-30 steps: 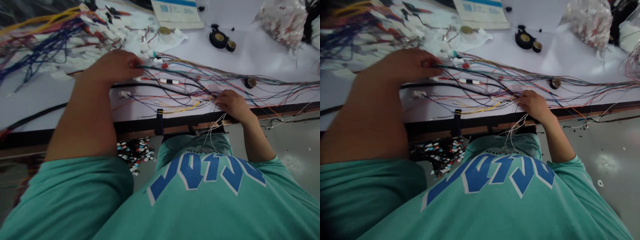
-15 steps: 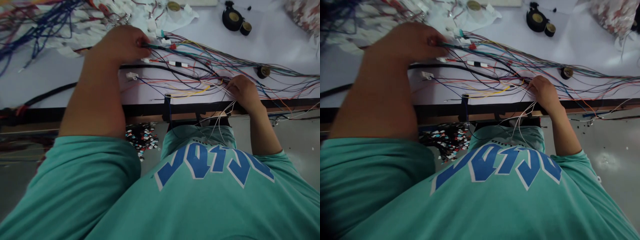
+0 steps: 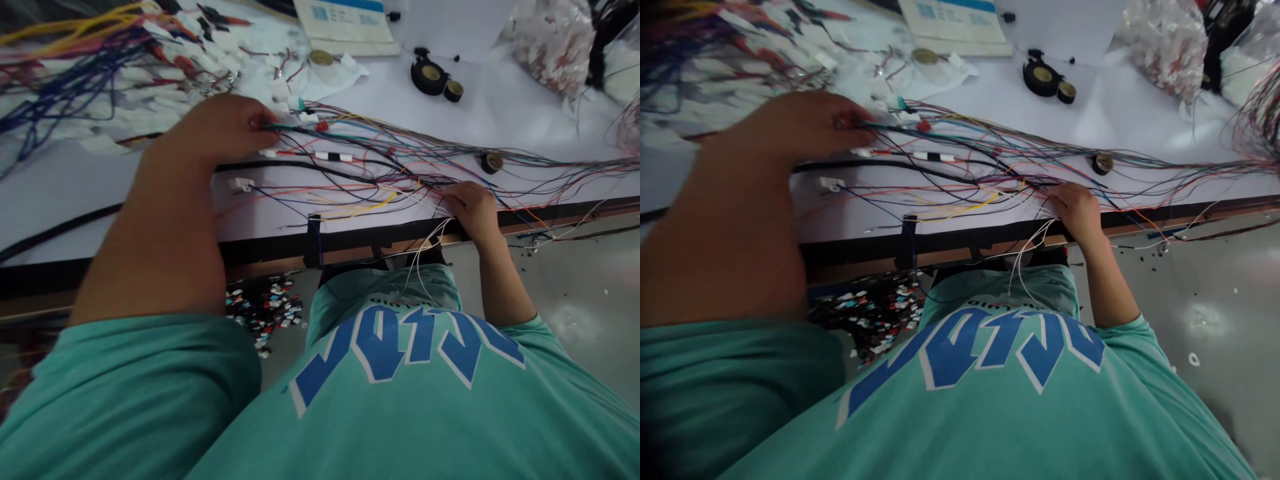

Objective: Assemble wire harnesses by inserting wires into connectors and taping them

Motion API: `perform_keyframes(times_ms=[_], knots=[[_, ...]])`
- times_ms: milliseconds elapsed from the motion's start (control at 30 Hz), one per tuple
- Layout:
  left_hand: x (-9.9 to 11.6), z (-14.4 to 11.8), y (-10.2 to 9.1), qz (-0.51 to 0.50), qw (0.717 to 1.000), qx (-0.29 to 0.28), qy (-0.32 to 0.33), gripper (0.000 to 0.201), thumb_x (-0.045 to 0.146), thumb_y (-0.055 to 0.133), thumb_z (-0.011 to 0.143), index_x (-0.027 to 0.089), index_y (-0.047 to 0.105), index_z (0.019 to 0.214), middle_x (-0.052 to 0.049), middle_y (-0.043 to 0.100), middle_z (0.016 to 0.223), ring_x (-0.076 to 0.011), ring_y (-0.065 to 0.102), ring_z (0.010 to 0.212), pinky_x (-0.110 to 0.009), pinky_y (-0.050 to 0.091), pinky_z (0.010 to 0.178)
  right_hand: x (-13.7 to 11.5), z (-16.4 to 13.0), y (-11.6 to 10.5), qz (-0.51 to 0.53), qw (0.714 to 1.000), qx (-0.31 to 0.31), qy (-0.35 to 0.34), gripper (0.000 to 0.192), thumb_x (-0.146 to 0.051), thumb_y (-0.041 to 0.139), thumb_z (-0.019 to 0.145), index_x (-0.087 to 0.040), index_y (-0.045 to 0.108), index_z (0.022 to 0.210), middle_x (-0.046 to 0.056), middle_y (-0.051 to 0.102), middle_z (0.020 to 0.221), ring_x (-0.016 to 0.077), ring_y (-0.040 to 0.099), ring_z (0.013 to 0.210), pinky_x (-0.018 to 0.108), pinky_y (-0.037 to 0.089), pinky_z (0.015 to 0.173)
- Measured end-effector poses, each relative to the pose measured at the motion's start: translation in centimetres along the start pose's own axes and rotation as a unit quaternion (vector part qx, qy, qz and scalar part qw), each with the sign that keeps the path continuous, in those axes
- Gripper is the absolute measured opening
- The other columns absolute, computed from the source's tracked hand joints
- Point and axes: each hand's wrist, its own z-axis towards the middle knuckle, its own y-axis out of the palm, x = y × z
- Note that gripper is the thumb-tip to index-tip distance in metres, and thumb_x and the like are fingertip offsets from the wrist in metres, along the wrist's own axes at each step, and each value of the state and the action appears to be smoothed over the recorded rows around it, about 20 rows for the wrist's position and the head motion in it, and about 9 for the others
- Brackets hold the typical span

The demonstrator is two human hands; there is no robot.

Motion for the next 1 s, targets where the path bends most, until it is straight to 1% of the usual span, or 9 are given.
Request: perform_keyframes(times_ms=[67,167,300,467,600,767,867,933,1000], knots=[[-0.4,0.4,0.2,-0.001,1.0,0.006,0.005,0.041,0.023,0.05,0.079,0.01,0.059,0.117,-0.005,0.058,0.096,-0.0234,0.053,0.103,-0.034,0.036,0.099,0.1,-0.2,0.3,-0.002,1.0,0.006,-0.003,0.026,-0.021,0.045,0.086,-0.022,0.071,0.086,0.007,0.071,0.092,0.0205,0.063,0.091,0.034,0.048,0.084],[-1.2,1.2,0.8,0.005,1.0,0.025,0.012,0.042,0.024,0.05,0.076,0.008,0.059,0.114,-0.003,0.055,0.088,-0.0233,0.054,0.1,-0.04,0.037,0.098,0.4,-0.3,0.8,-0.005,1.0,0.014,-0.015,0.025,-0.019,0.047,0.085,-0.022,0.072,0.085,0.005,0.072,0.091,0.0204,0.063,0.09,0.034,0.048,0.082],[-2.2,2.3,1.4,0.03,0.997,0.044,0.048,0.047,0.029,0.051,0.073,0.008,0.057,0.115,0.001,0.05,0.083,-0.0211,0.054,0.098,-0.045,0.041,0.093,0.6,-0.3,1.1,0.004,0.999,0.022,-0.032,0.024,-0.018,0.049,0.085,-0.023,0.073,0.086,0.004,0.072,0.091,0.02,0.063,0.089,0.034,0.049,0.079],[-2.1,2.2,1.4,0.045,0.998,0.044,0.028,0.044,0.023,0.054,0.074,0.006,0.057,0.114,0.001,0.048,0.084,-0.019,0.054,0.098,-0.041,0.041,0.093,0.6,-0.2,1.1,0.019,0.999,0.019,-0.047,0.022,-0.019,0.049,0.085,-0.022,0.071,0.086,0.005,0.071,0.093,0.0203,0.062,0.089,0.034,0.048,0.081],[-1.9,2.1,1.4,0.058,0.997,0.044,0.033,0.041,0.024,0.051,0.078,0.005,0.056,0.114,0.001,0.05,0.089,-0.0181,0.053,0.101,-0.042,0.039,0.094,0.6,-0.1,1.0,0.03,0.999,0.01,-0.043,0.022,-0.017,0.046,0.083,-0.02,0.067,0.084,0.006,0.07,0.089,0.0209,0.061,0.088,0.035,0.046,0.081],[-1.6,1.9,1.3,0.063,0.997,0.049,0.015,0.038,0.024,0.053,0.079,0.005,0.058,0.111,0.003,0.051,0.083,-0.0131,0.054,0.09,-0.037,0.042,0.09,0.7,-0.1,1.1,0.046,0.999,0.016,-0.021,0.022,-0.015,0.042,0.083,-0.019,0.063,0.088,0.008,0.069,0.089,0.0208,0.06,0.086,0.034,0.045,0.078],[-1.1,1.1,0.7,0.014,0.999,0.043,-0.004,0.039,0.026,0.057,0.078,0.007,0.059,0.113,0.004,0.053,0.083,-0.0075,0.051,0.082,-0.034,0.042,0.09,0.8,-0.1,1.0,0.062,0.997,0.003,-0.038,0.022,-0.015,0.042,0.084,-0.019,0.064,0.085,0.008,0.068,0.088,0.0204,0.06,0.087,0.033,0.045,0.08],[-0.6,0.3,0.2,-0.028,0.997,0.072,-0.022,0.041,0.029,0.059,0.077,0.009,0.06,0.113,0.003,0.057,0.094,-0.0053,0.049,0.08,-0.032,0.043,0.088,0.7,-0.1,0.9,0.066,0.997,-0.004,-0.04,0.023,-0.015,0.043,0.084,-0.018,0.065,0.086,0.008,0.068,0.088,0.0198,0.06,0.088,0.033,0.044,0.08],[0.1,-0.5,-0.3,-0.066,0.988,0.125,-0.058,0.042,0.029,0.059,0.078,0.012,0.059,0.116,0.001,0.059,0.104,-0.0046,0.048,0.078,-0.029,0.045,0.083,0.5,0.2,0.8,0.052,0.999,-0.008,-0.016,0.023,-0.018,0.043,0.086,-0.018,0.066,0.089,0.008,0.067,0.089,0.0195,0.059,0.086,0.032,0.044,0.078]])
